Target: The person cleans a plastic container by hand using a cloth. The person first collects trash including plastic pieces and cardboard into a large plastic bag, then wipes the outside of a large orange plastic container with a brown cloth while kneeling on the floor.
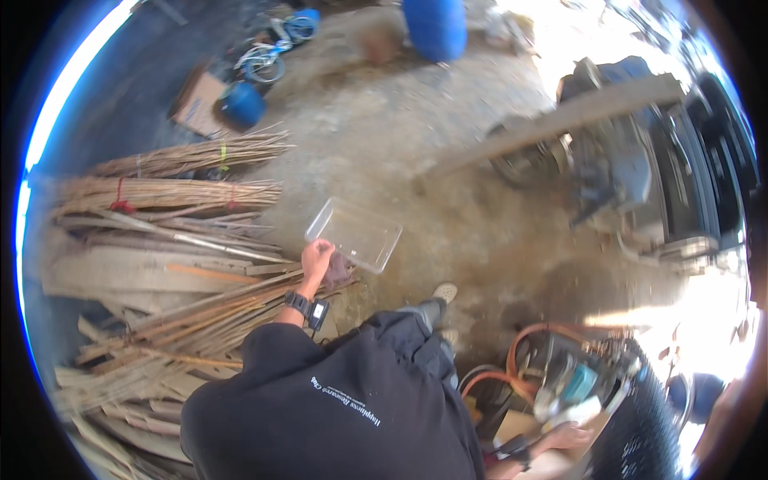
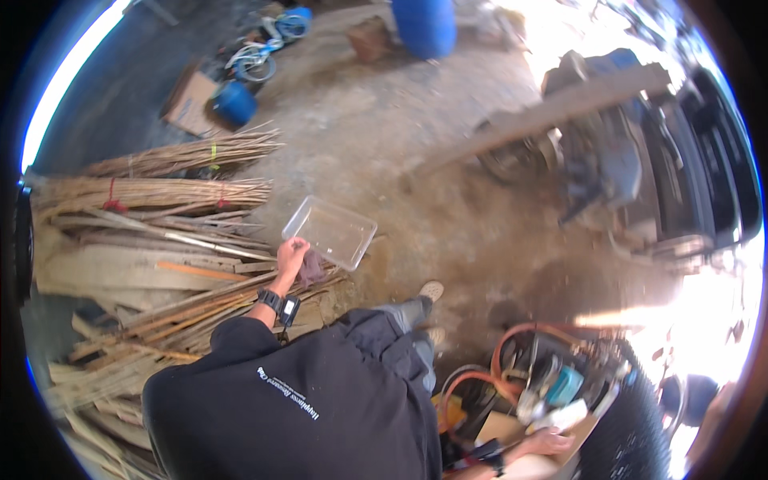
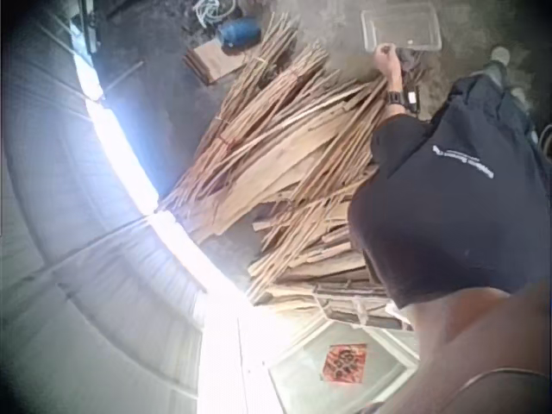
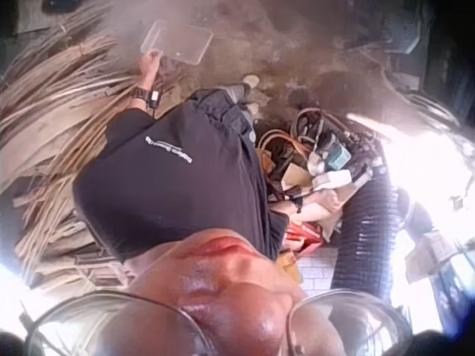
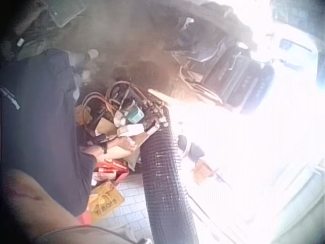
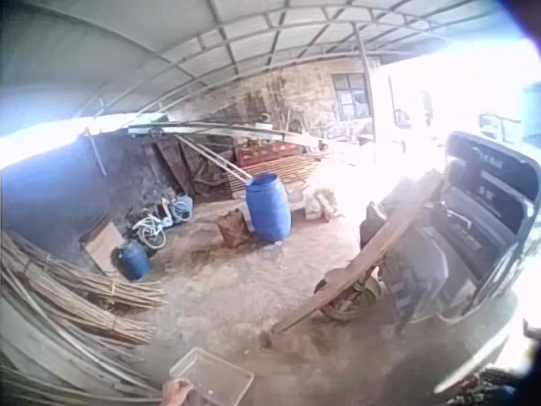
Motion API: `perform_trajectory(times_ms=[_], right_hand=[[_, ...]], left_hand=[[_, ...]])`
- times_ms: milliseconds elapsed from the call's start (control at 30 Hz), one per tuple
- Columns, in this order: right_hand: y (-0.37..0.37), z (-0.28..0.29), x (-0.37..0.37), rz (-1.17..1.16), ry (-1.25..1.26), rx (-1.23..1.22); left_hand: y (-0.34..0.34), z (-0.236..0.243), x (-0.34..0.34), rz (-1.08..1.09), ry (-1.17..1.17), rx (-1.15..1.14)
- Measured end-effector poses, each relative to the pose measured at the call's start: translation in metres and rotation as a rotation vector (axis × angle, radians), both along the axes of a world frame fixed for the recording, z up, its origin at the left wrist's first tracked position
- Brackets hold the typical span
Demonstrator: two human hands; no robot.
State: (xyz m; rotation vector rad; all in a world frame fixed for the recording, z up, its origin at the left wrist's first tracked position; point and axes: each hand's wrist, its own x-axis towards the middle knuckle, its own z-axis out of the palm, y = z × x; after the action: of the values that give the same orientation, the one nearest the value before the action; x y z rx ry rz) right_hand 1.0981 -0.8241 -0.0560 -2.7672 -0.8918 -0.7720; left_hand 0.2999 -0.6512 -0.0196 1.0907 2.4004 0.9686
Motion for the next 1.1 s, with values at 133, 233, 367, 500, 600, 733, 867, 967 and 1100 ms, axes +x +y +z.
perform_trajectory(times_ms=[133,233,367,500,600,733,867,967,1100], right_hand=[[0.135,-0.099,-0.136,0.858,0.703,0.052],[0.204,-0.037,-0.275,1.34,1.116,-0.166],[0.278,0.001,-0.384,1.453,1.379,-0.626],[0.365,0.021,-0.468,1.428,1.44,-0.887],[0.426,0.025,-0.544,1.399,1.449,-0.935],[0.505,0.051,-0.651,1.136,2.009,-0.95],[0.57,0.073,-0.711,0.98,2.035,-0.724],[0.632,0.067,-0.729,0.914,2.024,-0.508],[0.694,0.056,-0.735,0.661,2.078,-0.349]], left_hand=[[-0.036,0.002,0.001,0.3,0.075,0.017],[-0.047,0.012,0.007,0.394,0.078,0.064],[-0.035,0.032,-0.002,0.398,0.031,0.129],[0.009,0.048,-0.034,0.356,0.013,0.159],[0.065,0.04,-0.076,0.292,-0.11,0.197],[0.169,0.069,-0.118,0.089,-0.17,0.231],[0.276,0.116,-0.145,-0.09,-0.177,0.183],[0.358,0.12,-0.168,-0.191,-0.185,0.186],[0.448,0.099,-0.189,-0.439,-0.172,0.162]])
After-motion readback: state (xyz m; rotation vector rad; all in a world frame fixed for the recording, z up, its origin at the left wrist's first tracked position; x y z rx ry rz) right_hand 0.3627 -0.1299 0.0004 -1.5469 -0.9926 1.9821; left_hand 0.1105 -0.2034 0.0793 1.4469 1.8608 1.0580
